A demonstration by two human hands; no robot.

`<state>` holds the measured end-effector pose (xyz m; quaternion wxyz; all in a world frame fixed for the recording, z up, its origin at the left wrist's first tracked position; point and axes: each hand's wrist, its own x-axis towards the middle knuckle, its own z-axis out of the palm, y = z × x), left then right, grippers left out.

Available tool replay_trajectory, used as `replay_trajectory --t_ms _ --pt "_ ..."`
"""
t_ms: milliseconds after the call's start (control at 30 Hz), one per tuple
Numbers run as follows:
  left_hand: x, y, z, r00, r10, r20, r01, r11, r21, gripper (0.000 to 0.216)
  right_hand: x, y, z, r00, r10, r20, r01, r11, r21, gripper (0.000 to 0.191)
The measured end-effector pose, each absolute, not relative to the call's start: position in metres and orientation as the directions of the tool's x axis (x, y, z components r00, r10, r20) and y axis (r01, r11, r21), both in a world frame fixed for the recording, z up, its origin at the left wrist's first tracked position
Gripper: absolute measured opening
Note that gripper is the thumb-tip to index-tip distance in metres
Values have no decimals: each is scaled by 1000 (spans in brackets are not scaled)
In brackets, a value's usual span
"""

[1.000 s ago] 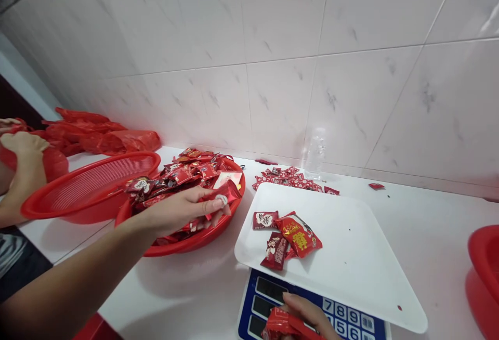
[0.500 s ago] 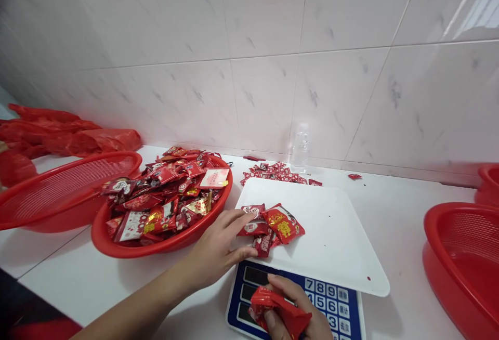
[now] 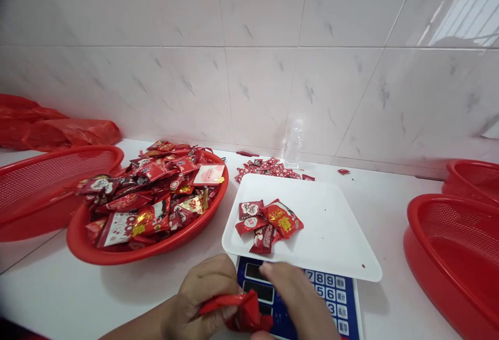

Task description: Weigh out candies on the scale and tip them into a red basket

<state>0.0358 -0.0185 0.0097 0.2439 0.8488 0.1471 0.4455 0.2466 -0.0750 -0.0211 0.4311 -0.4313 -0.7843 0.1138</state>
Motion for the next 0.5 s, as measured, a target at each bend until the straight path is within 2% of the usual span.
replay_trajectory --t_ms 67,133,233,367,500 --pt "30 -17 8 477 550 686 24 -788 615 17 258 -59 2 -300 734 609 642 628 -440 65" --pt "28 -17 6 442 583 682 20 -766 642 19 265 -36 18 -380 744 550 722 610 -326 69" --pt "30 -18 1 468 534 704 6 -799 602 21 263 3 27 -504 798 330 797 577 -179 75" --pt "34 -20 -4 453 485 748 12 -842 539 25 246 41 27 -637 770 36 760 635 -140 80" --pt "35 -18 -7 434 461 774 20 -864 503 32 233 54 27 -731 682 -20 679 725 -117 65"
